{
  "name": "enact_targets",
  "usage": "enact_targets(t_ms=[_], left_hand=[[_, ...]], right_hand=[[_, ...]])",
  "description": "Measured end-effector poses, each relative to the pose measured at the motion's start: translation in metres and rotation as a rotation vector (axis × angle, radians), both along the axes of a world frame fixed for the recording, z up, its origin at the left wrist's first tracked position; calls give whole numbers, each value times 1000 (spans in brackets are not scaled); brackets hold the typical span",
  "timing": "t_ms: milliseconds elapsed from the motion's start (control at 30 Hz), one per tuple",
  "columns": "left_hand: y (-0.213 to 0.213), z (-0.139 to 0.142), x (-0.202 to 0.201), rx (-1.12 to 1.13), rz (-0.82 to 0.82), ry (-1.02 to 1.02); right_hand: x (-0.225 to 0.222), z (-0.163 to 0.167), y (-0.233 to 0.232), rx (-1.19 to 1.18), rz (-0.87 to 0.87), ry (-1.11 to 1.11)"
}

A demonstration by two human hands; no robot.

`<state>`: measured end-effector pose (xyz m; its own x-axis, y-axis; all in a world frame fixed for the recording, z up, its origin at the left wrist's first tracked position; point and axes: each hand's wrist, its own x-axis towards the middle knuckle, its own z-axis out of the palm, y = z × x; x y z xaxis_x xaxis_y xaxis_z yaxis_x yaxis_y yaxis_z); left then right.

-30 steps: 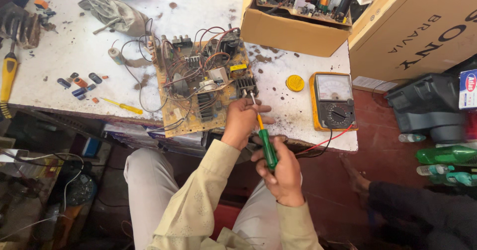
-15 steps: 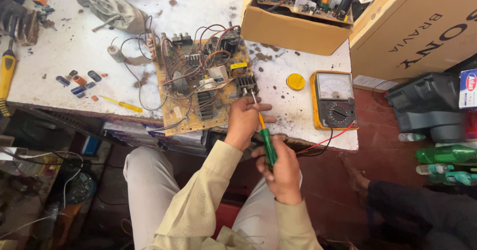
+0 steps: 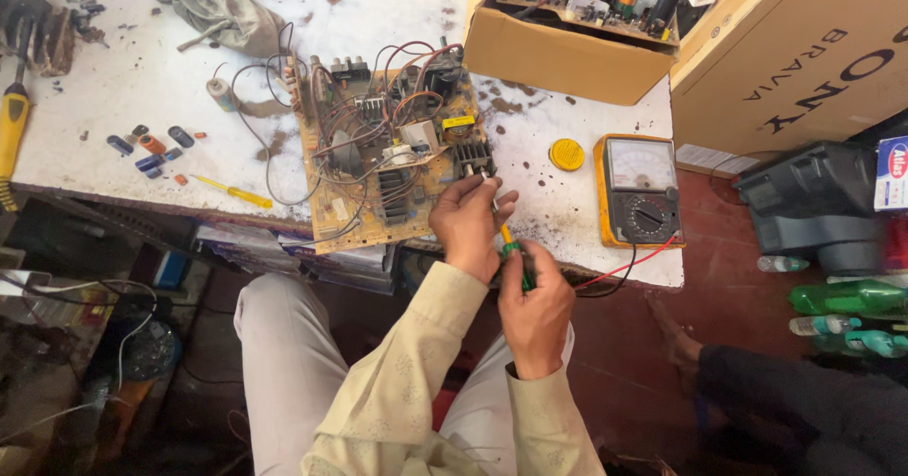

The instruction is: The person holds a green circuit board over the workbench and uses a soldering iron to work on its solder joints, repositioning the board repeatedly. They touch multimeter probes to points on the board, briefly handle a wired power supply assembly, and use a screwdriver on it before returning to the green board.

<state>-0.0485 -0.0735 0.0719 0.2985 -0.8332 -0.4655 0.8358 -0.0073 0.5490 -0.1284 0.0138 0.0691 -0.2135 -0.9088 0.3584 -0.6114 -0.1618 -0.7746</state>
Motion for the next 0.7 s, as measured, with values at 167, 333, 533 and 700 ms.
enact_targets(t_ms=[167,333,533,700], left_hand=[[-1,5,-6,33,58,107],[-6,11,-6,131,19,143],[-7,18,-8,177,49,176],[-4,22,-9,225,69,149]], right_hand=[[-3,6,2,-166,16,94],[-14,9,-3,67,84,81],[-14,8,0,-230,89,182],[-24,10,-2,61,138,86]])
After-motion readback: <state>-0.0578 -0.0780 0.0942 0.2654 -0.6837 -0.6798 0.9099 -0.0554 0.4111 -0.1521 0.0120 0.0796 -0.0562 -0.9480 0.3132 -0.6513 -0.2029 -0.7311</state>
